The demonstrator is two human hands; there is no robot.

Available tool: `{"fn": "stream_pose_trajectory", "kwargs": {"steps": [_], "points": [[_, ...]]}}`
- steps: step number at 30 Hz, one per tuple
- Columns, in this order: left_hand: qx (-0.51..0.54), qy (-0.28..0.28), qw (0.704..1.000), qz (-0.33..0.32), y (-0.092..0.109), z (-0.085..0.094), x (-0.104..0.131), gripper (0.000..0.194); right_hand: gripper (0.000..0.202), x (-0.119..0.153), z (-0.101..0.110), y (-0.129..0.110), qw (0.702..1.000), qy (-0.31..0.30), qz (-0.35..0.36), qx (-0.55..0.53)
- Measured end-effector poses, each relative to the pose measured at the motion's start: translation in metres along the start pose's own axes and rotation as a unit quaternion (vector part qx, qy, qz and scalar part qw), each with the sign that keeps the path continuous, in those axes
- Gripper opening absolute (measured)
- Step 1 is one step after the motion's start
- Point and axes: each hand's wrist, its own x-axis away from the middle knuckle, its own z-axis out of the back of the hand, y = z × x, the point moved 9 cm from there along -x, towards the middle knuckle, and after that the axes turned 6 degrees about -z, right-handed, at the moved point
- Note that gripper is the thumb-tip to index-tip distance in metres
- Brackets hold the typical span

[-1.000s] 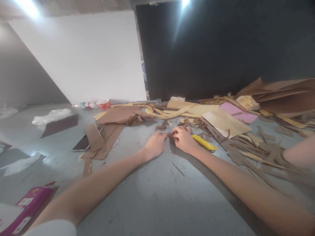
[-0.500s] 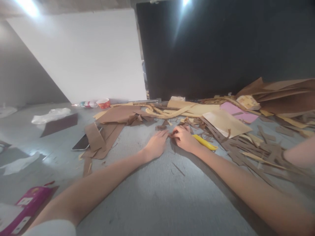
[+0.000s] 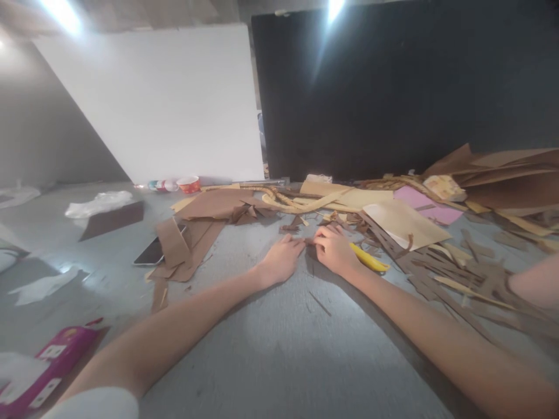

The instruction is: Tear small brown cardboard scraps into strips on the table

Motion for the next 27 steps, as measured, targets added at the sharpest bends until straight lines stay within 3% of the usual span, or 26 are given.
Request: {"fn": "stream_pose_trajectory", "kwargs": {"steps": [7,11,17,27], "points": [[-0.001,0.007,1.000,0.005,-0.002,-0.003,0.000,0.050,0.027,-0.002,-0.002,0.003,0.999,-0.025,-0.035,0.006],[-0.001,0.013,1.000,0.016,-0.002,-0.003,0.000,0.049,0.014,-0.002,-0.006,0.006,0.997,-0.036,-0.067,0.007],[0.008,0.023,1.000,0.005,0.000,0.000,0.000,0.053,0.015,-0.001,-0.019,0.023,0.991,-0.047,-0.125,0.012],[-0.004,0.002,1.000,0.008,0.002,-0.001,-0.002,0.053,0.014,-0.001,-0.025,0.027,0.987,-0.078,-0.136,-0.038]]}}
